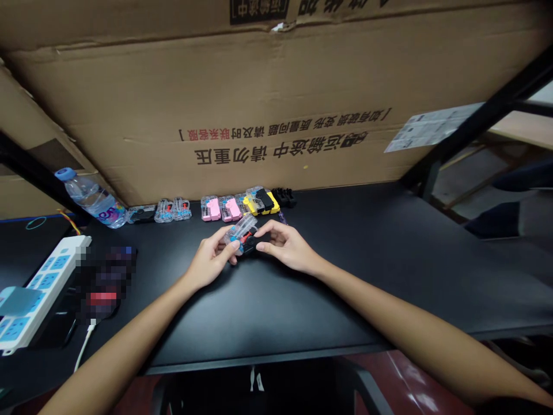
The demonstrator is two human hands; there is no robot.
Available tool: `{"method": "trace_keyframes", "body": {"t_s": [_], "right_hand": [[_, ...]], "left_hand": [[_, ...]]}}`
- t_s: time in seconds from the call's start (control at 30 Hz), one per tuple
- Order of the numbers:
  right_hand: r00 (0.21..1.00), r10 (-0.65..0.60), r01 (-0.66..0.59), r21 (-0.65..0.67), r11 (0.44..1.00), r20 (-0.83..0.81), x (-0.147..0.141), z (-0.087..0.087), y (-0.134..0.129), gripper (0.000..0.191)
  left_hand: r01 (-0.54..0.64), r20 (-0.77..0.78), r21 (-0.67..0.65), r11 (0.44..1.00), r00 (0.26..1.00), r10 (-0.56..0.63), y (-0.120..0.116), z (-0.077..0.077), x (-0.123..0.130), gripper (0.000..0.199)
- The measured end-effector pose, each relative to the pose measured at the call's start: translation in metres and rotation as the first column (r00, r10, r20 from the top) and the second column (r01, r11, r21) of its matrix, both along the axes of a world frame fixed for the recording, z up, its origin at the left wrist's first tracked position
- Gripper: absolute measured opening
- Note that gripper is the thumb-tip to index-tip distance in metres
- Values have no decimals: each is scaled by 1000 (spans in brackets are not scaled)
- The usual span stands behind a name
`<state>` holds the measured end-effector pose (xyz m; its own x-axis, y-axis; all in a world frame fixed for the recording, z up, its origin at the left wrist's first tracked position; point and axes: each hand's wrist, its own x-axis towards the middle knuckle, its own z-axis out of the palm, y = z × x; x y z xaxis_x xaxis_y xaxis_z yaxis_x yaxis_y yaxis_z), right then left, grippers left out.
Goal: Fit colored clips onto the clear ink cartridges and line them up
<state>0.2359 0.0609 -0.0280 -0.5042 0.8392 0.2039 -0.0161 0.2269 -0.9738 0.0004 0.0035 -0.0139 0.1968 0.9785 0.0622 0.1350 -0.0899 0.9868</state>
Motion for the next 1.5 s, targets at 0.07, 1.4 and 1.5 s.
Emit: {"method": "trace_keyframes", "body": {"t_s": [0.07,1.4,1.5], "right_hand": [[1000,0,0,-6,1000,-11,-1,0,-1,35],[996,28,-27,10,1000,-90,4,-3,4,29],[996,31,-30,17,999,-87,5,-3,4,29]], "left_hand": [[-3,7,-2,1000,1000,3,0,0,0,63],[-17,27,23,1000,1000,16,-2,6,1,59],[-18,16,26,999,1000,18,-2,6,1,58]]}}
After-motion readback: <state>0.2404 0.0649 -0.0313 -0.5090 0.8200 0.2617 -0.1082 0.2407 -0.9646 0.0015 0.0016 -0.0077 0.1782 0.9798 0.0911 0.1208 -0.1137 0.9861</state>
